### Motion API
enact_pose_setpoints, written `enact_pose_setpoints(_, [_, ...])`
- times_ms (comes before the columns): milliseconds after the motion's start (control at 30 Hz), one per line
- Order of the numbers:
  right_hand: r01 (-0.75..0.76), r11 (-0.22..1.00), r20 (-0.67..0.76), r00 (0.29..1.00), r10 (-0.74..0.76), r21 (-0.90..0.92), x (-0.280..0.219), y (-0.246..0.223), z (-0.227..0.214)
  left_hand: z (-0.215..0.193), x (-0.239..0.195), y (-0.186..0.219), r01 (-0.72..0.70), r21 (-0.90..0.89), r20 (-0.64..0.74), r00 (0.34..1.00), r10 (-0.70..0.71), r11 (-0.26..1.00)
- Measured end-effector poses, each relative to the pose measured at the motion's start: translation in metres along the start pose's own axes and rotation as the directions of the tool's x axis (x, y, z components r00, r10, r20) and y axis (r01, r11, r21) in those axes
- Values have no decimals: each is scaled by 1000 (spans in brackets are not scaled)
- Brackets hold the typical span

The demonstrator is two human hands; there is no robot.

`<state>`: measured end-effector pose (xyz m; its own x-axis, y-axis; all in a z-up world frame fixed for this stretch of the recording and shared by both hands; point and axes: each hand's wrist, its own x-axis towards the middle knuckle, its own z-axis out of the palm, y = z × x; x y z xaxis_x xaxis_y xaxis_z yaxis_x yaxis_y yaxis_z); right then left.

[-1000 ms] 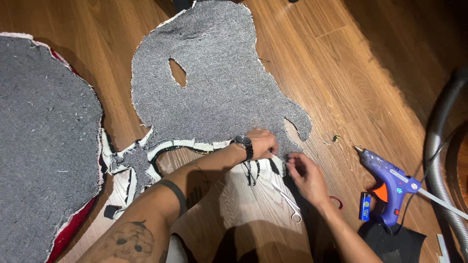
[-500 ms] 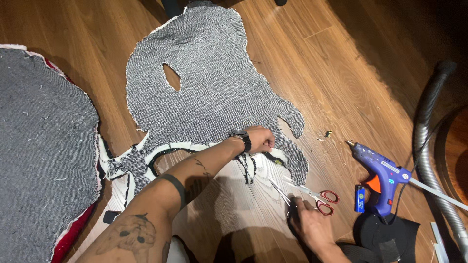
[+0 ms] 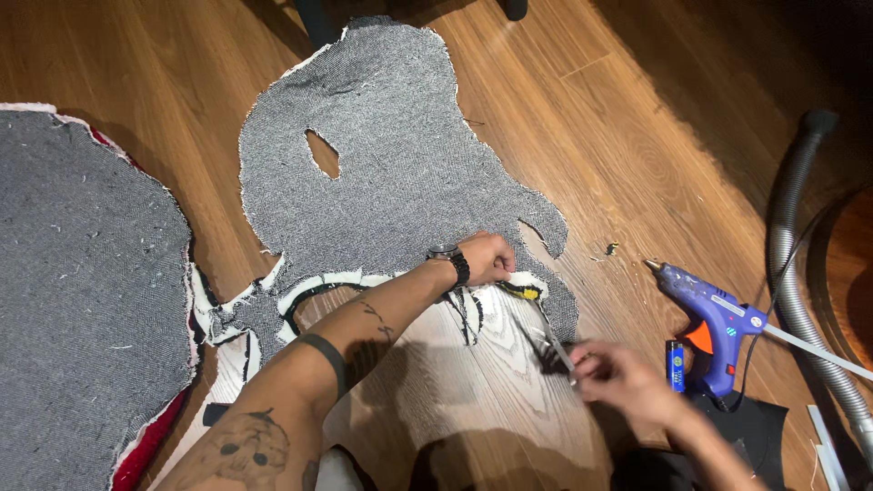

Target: The person is repairing a piece of grey fabric with a yellow and black pattern. They use a hot glue gun to apply adhesive to the edges and press the fabric together, then use scissors to trim excess material.

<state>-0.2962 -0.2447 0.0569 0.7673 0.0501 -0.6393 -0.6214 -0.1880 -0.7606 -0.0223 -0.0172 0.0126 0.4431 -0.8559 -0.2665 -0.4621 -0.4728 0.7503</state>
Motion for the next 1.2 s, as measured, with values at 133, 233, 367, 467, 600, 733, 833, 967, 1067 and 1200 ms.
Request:
enact_pose_setpoints(133, [-9, 983, -24, 1000, 4, -184, -3, -129, -39, 2, 2, -4, 10, -41, 16, 1000, -9, 999])
enact_pose_setpoints(233, [-40, 613, 54, 989, 135, -789, 8, -221, -46, 14, 12, -18, 3, -26, -18, 1000, -4, 1000])
enact_pose_setpoints(367, [-64, -45, -75, 946, 315, -997, 64, -249, -49, 10, 10, -18, 20, -32, 35, 999, -18, 999])
enact_pose_setpoints(467, [9, -149, -34, 958, 284, -989, 94, -265, -41, 19, 24, -31, -11, -27, 59, 998, 13, 1000])
enact_pose_setpoints(600, [97, -270, -16, 922, 387, -958, 127, -273, -22, 19, 20, -24, -10, -32, 50, 999, 11, 999])
enact_pose_setpoints(733, [114, -357, -30, 927, 375, -927, 153, -268, -5, 26, 25, -34, -19, -22, 44, 999, 20, 1000])
enact_pose_setpoints(833, [91, -415, -34, 958, 284, -905, 163, -265, 10, 7, 6, -12, -15, 1, 24, 1000, 15, 1000])
enact_pose_setpoints(967, [99, -413, -52, 940, 338, -906, 163, -278, 25, -2, -3, 0, 19, -4, 23, 1000, -19, 1000])
enact_pose_setpoints(1067, [117, -428, -44, 936, 349, -896, 168, -274, 27, 4, 0, -9, -15, -35, 12, 1000, 15, 999])
enact_pose_setpoints(1200, [138, -406, -31, 923, 382, -904, 155, -290, 39, -9, -14, 14, -23, -87, -17, 1000, 22, 996])
